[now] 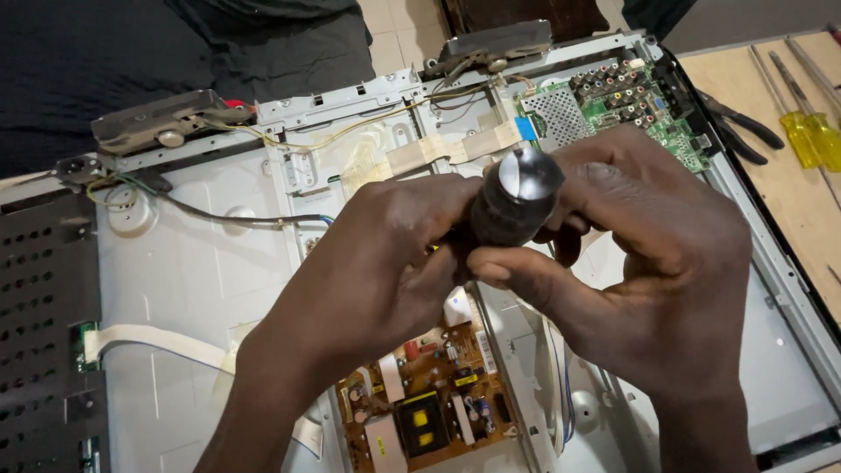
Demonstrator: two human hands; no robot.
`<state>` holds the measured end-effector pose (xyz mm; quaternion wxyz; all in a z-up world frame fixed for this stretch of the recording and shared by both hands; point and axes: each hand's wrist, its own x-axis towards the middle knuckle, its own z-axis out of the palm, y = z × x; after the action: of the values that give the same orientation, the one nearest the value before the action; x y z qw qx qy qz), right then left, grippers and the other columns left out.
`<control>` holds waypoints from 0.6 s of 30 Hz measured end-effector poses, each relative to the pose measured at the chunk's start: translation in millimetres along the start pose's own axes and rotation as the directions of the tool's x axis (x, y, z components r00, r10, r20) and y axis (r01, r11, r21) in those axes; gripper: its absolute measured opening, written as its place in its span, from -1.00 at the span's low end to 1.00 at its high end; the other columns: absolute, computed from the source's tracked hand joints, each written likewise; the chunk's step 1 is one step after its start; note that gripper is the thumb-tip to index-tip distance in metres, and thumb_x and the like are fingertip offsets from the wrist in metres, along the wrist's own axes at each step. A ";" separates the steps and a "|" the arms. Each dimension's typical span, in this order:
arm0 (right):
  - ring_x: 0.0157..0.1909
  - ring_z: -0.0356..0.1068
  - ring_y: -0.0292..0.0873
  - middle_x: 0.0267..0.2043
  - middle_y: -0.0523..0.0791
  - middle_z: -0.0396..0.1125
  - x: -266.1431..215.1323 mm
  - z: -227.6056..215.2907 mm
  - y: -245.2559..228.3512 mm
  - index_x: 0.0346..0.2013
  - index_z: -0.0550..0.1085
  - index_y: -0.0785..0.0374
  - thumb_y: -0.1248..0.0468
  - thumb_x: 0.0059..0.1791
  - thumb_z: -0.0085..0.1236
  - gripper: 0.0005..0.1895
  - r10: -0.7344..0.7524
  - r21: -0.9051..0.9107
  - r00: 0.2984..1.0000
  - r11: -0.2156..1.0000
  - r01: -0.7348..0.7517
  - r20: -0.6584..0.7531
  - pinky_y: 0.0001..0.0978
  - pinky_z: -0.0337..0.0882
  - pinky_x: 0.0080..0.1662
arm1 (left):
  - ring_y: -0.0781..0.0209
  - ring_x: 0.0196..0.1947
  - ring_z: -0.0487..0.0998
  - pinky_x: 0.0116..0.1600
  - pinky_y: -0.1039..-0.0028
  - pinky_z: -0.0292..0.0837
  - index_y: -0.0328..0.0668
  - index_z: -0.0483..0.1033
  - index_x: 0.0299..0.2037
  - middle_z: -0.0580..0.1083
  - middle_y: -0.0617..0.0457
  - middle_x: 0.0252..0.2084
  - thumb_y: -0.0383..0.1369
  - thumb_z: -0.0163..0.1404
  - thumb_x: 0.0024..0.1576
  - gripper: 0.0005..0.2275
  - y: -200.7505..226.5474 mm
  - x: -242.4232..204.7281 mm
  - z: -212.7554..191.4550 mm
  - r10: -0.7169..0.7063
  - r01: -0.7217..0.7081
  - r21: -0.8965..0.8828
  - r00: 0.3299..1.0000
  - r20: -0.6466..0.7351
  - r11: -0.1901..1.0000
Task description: Removing internal circuit boards from a television set using a screwdriver.
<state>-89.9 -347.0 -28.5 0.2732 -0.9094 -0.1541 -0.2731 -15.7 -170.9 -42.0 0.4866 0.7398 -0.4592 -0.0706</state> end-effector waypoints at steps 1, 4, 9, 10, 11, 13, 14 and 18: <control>-0.23 0.32 -0.09 -0.23 0.04 0.42 -0.8 -0.2 0.3 -0.13 0.57 0.48 0.16 -0.06 0.38 -0.59 0.017 0.022 1.000 1.000 -0.017 -0.009 -0.35 0.33 -0.31 | 0.20 -0.39 0.46 -0.33 0.42 0.27 -0.19 0.45 -0.23 0.51 0.06 -0.37 -0.49 -0.09 0.17 -0.93 0.3 1.2 2.8 -0.008 0.009 0.004 1.000 -0.012 1.000; -0.20 0.33 -0.14 -0.17 0.02 0.41 -2.2 -2.8 -3.7 -0.02 0.53 0.44 0.15 -0.09 0.38 -0.52 0.106 0.083 0.994 0.991 -0.104 -0.018 -0.42 0.36 -0.25 | 0.17 -0.38 0.45 -0.34 0.40 0.25 -0.17 0.40 -0.23 0.49 0.05 -0.37 -0.48 -0.01 0.16 -0.95 -0.7 1.8 8.5 -0.043 0.044 0.044 0.999 -0.017 0.998; -0.24 0.36 -0.18 -0.11 0.05 0.45 0.8 -7.4 -11.5 -0.03 0.52 0.45 0.04 -0.15 0.19 -0.42 0.147 0.149 0.989 0.979 -0.140 -0.035 -0.46 0.32 -0.26 | 0.03 -0.40 0.45 -0.38 0.29 0.19 -0.26 0.38 -0.24 0.47 -0.05 -0.36 -0.56 -0.04 -0.08 -0.81 -1.1 0.4 9.8 -0.010 0.010 0.156 1.000 0.000 0.988; -0.23 0.36 -0.17 -0.12 0.04 0.43 0.6 -7.9 -12.2 -0.01 0.52 0.46 0.04 -0.16 0.18 -0.41 0.153 0.164 0.988 0.976 -0.146 -0.034 -0.46 0.35 -0.24 | 0.11 -0.38 0.49 -0.36 0.34 0.28 -0.22 0.43 -0.19 0.51 0.01 -0.34 -0.57 0.02 -0.04 -0.79 0.0 0.9 10.1 -0.035 0.035 0.149 0.999 0.003 0.988; -0.22 0.37 -0.17 -0.14 0.03 0.41 0.5 -8.3 -12.7 0.00 0.51 0.46 0.04 -0.17 0.18 -0.40 0.159 0.180 0.987 0.972 -0.151 -0.033 -0.45 0.39 -0.22 | 0.18 -0.35 0.54 -0.34 0.40 0.36 -0.19 0.48 -0.14 0.56 0.07 -0.33 -0.58 0.09 0.00 -0.77 0.9 1.3 10.4 -0.062 0.060 0.140 0.998 0.006 0.988; -0.19 0.40 -0.16 -0.11 0.06 0.41 -4.0 -7.1 -14.4 -0.02 0.49 0.49 0.12 -0.21 0.29 -0.40 0.204 0.204 0.977 0.961 -0.188 -0.058 -0.47 0.45 -0.18 | 0.25 -0.37 0.45 -0.32 0.46 0.29 -0.16 0.41 -0.23 0.47 0.11 -0.37 -0.59 -0.01 0.01 -0.83 3.2 1.4 5.1 -0.051 0.050 0.049 0.999 0.018 0.998; -0.17 0.44 -0.16 -0.07 0.09 0.41 -6.2 -6.3 -15.7 -0.03 0.46 0.52 0.20 -0.25 0.41 -0.39 0.248 0.230 0.965 0.947 -0.224 -0.080 -0.48 0.51 -0.15 | 0.31 -0.38 0.37 -0.29 0.53 0.22 -0.13 0.33 -0.33 0.38 0.15 -0.42 -0.61 -0.11 0.03 -0.87 4.5 0.8 2.2 -0.040 0.041 -0.043 0.999 0.029 0.998; -0.13 0.51 -0.14 -0.05 0.06 0.46 4.5 -13.7 -12.0 0.02 0.47 0.47 0.16 -0.15 0.28 -0.46 0.118 0.163 0.993 0.980 -0.118 0.010 -0.43 0.52 -0.12 | 0.26 -0.20 0.59 -0.19 0.52 0.50 -0.17 0.54 -0.14 0.60 0.09 -0.20 -0.48 0.24 0.05 -0.80 3.6 1.9 -4.5 -0.037 0.039 -0.077 0.999 0.032 0.996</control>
<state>-97.1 -344.7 -11.4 0.3624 -0.8915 -0.1219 -0.2428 -14.4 -169.8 -36.2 0.5066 0.7277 -0.4493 -0.1092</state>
